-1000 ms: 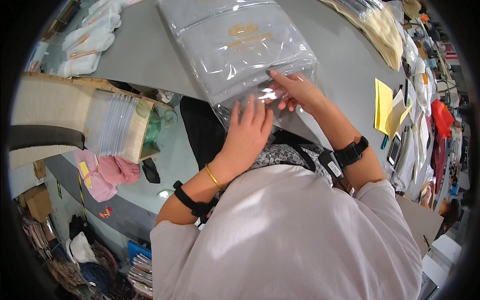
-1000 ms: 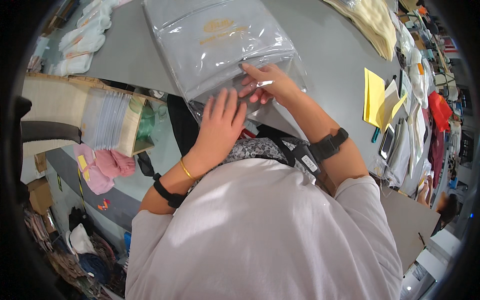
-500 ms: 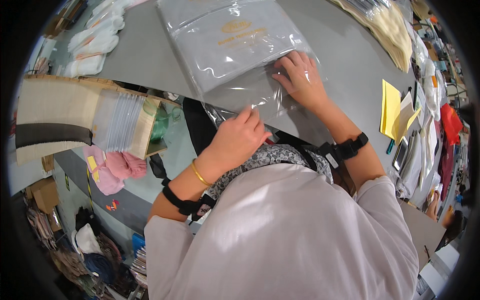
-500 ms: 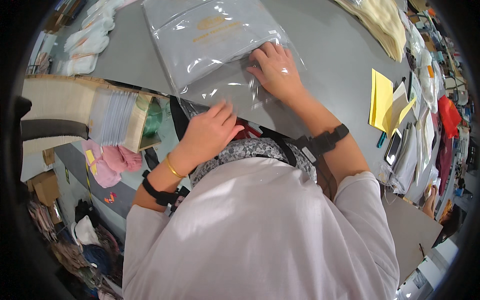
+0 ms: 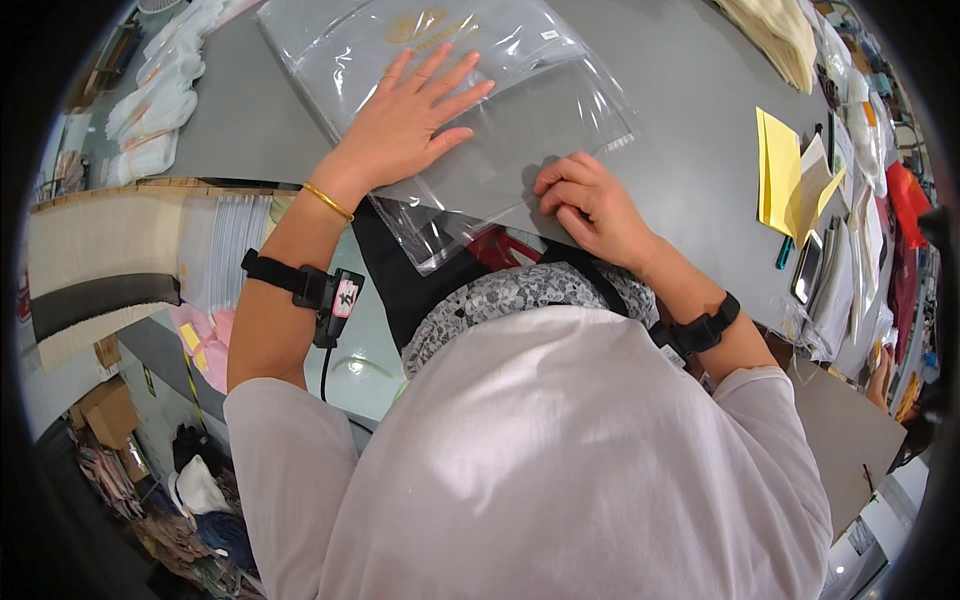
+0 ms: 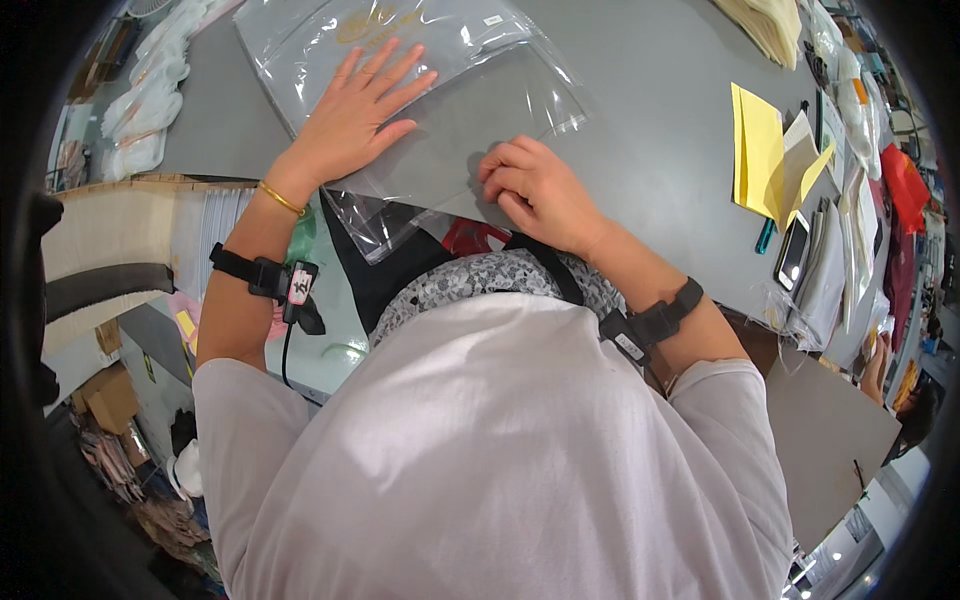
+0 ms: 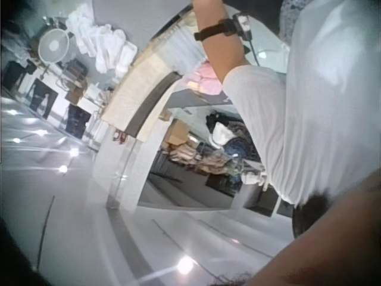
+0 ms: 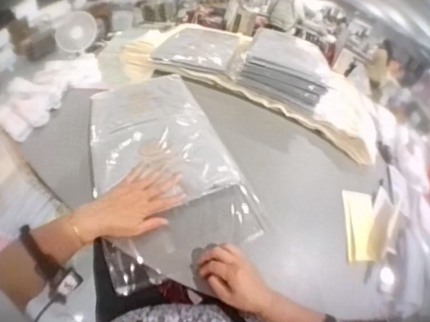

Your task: The person repeatedly places folded gray garments into clear plastic zip-top bags on a gray table, seals each bag, and stacks them. The person handles the garments and bags by hand without using tools.

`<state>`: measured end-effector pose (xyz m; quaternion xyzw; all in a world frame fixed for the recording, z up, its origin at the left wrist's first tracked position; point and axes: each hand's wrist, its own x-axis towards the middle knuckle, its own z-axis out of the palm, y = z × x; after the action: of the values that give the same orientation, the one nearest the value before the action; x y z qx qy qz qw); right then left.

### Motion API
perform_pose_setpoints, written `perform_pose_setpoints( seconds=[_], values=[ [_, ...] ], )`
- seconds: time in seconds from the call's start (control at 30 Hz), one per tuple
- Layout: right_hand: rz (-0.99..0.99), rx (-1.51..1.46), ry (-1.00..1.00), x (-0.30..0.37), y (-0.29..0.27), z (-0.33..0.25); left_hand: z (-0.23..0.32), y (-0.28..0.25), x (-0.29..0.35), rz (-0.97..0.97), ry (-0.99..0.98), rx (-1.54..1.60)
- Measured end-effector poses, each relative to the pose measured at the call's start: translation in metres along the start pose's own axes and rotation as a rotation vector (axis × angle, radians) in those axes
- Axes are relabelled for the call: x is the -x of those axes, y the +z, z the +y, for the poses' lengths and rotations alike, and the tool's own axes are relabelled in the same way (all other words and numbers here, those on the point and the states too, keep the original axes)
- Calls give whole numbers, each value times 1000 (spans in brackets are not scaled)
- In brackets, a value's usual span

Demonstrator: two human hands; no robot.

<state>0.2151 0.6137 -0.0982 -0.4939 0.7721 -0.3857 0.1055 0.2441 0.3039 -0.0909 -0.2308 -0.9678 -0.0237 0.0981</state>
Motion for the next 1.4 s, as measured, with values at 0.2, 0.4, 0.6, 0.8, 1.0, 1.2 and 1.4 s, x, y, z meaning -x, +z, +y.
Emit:
perform_pose_setpoints(
  seconds=[0.2, 0.4, 0.6, 0.8, 1.0, 1.2, 1.4],
  values=[
    [24, 141, -65, -13, 17, 0, -1, 0, -2, 4, -10, -12],
    [-54, 381, -6, 56, -31, -4, 0, -5, 0, -23, 13, 42],
    [-441, 938, 1035, 243, -199, -12, -9, -23, 25, 70, 21, 360],
    [-81, 703, 347, 110, -135, 20, 16, -55, 115, 167, -118, 214],
    [-97, 807, -420, -51, -90, 65, 57, -22, 137, 142, -123, 10],
    [-62, 390, -214, -59, -92, 78, 55, -20, 128, 423, -451, 474],
    [149, 331, 138, -96, -67, 81, 32, -17, 104, 648, -1112, 1033]
  ],
)
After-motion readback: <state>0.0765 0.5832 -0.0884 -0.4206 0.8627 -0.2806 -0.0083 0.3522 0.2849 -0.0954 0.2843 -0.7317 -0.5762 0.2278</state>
